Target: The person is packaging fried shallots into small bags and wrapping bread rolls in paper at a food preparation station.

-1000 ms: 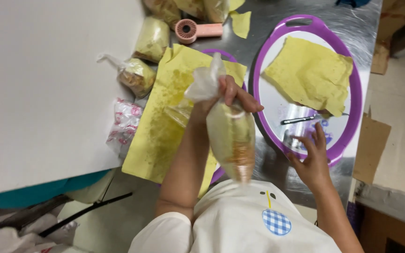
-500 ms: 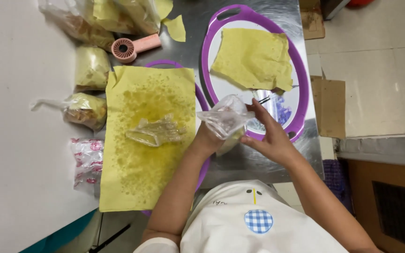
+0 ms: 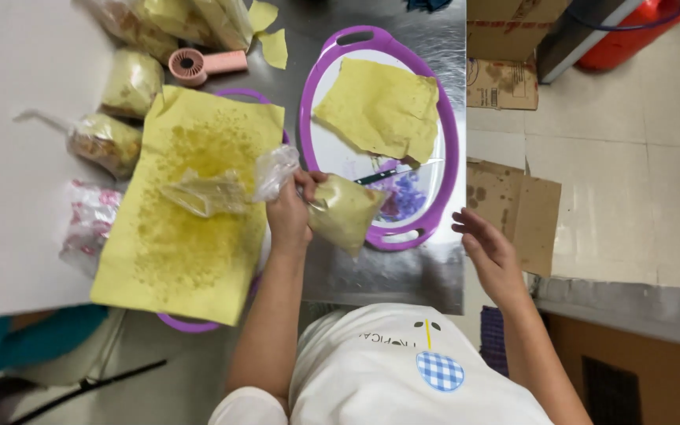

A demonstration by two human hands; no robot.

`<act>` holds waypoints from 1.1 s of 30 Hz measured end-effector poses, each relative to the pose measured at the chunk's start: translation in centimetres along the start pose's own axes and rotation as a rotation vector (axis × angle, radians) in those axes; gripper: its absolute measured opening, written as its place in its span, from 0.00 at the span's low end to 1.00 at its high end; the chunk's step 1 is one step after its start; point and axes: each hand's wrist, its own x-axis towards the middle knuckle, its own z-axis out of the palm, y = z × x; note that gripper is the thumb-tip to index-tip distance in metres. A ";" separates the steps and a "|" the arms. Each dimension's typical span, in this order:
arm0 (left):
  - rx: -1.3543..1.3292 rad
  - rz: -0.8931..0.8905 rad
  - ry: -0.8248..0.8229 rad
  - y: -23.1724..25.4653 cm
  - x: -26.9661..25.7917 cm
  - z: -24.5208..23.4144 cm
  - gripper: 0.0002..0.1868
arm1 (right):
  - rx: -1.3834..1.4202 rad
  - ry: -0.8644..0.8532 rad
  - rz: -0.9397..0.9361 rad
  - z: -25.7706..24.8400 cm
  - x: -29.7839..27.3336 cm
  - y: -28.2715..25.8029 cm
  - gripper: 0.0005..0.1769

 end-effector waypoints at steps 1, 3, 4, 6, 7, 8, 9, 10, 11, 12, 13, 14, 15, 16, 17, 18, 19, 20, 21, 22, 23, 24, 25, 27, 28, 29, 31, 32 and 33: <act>0.012 0.036 0.023 0.0 -0.6 0.8 0.25 | 0.014 0.038 0.044 -1.7 -0.9 0.2 0.26; 0.030 0.075 0.066 -1.4 -0.9 2.0 0.26 | 0.028 0.055 0.089 -5.0 -2.4 1.1 0.24; 0.107 0.146 0.077 -2.8 -0.6 2.4 0.23 | 0.057 0.124 0.123 -6.5 -3.0 1.8 0.23; 0.205 0.212 0.105 -2.7 -1.4 3.5 0.21 | 0.096 0.174 0.171 -8.3 -4.1 3.3 0.22; 0.259 0.272 0.089 -1.5 -2.2 5.2 0.20 | 0.119 0.203 0.171 -9.3 -4.3 4.1 0.21; 0.315 0.331 0.071 -0.2 -2.9 6.9 0.19 | 0.141 0.232 0.172 -10.2 -4.5 4.8 0.20; 0.318 0.338 0.075 -1.0 -2.4 7.1 0.19 | 0.146 0.226 0.168 -10.7 -4.5 5.2 0.20; 0.270 0.360 0.040 -1.7 -1.8 7.4 0.18 | 0.162 0.228 0.169 -11.2 -4.5 5.7 0.20; 0.225 0.376 0.002 -2.5 -1.4 7.4 0.17 | 0.179 0.233 0.177 -11.5 -4.7 6.3 0.20; 0.232 0.376 0.004 -3.1 -1.1 7.5 0.17 | 0.184 0.229 0.179 -11.5 -4.8 6.3 0.20; 0.160 0.352 0.013 -3.6 -0.7 7.6 0.17 | 0.182 0.228 0.188 -11.4 -4.8 6.3 0.21; 0.088 0.327 0.023 -4.0 -0.2 7.7 0.16 | 0.180 0.226 0.198 -11.3 -4.9 6.2 0.21; 0.093 0.337 0.025 -3.6 -0.9 8.3 0.16 | 0.187 0.220 0.191 -11.4 -5.0 6.5 0.21; 0.149 0.340 0.027 -3.0 -1.5 8.9 0.16 | 0.193 0.221 0.205 -11.3 -5.2 6.6 0.21; 0.207 0.346 0.032 -2.4 -2.1 9.3 0.17 | 0.199 0.219 0.218 -11.2 -5.3 6.8 0.21; 0.213 0.358 0.038 -2.0 -2.4 9.5 0.17 | 0.206 0.209 0.210 -10.9 -5.1 7.1 0.21; 0.294 0.358 -0.015 -1.8 -2.9 9.8 0.16 | 0.191 0.192 0.213 -10.9 -4.8 7.3 0.21; 0.375 0.356 -0.066 -1.6 -3.2 10.1 0.16 | 0.175 0.174 0.215 -10.8 -4.6 7.5 0.22; 0.375 0.366 -0.054 -4.0 -2.3 9.0 0.16 | 0.175 0.161 0.207 -10.3 -3.8 5.4 0.22; 0.404 0.385 -0.118 -6.3 -1.3 7.9 0.13 | 0.104 0.095 0.201 -9.7 -3.1 3.2 0.22; 0.434 0.395 -0.187 -8.8 -0.6 6.8 0.10 | 0.033 0.035 0.203 -9.1 -2.9 1.1 0.24; 0.435 0.397 -0.180 -10.0 -0.9 7.6 0.10 | 0.032 0.028 0.202 -8.4 -1.6 0.4 0.24; 0.546 0.568 -0.182 -11.1 -1.1 8.5 0.05 | -0.053 -0.059 0.143 -7.7 -0.4 -0.3 0.29; 0.657 0.738 -0.178 -10.2 -2.1 9.9 0.02 | -0.139 -0.151 0.082 -5.9 2.0 -2.3 0.35; 0.543 0.705 -0.310 -8.2 -2.8 10.3 0.05 | -0.209 -0.242 0.022 -4.8 3.2 -3.5 0.43; 0.428 0.672 -0.438 -6.1 -3.3 10.8 0.10 | -0.279 -0.334 -0.043 -3.6 4.5 -4.8 0.51; 0.512 0.810 -0.418 -4.9 -3.7 12.3 0.07 | -0.296 -0.426 -0.148 -1.7 7.7 -4.4 0.57; 0.595 0.942 -0.401 -4.4 -4.0 13.0 0.04 | -0.311 -0.513 -0.248 -0.7 9.2 -4.2 0.63; 0.596 0.942 -0.399 -4.4 -3.6 13.0 0.04 | -0.311 -0.516 -0.249 -0.2 10.1 -4.1 0.63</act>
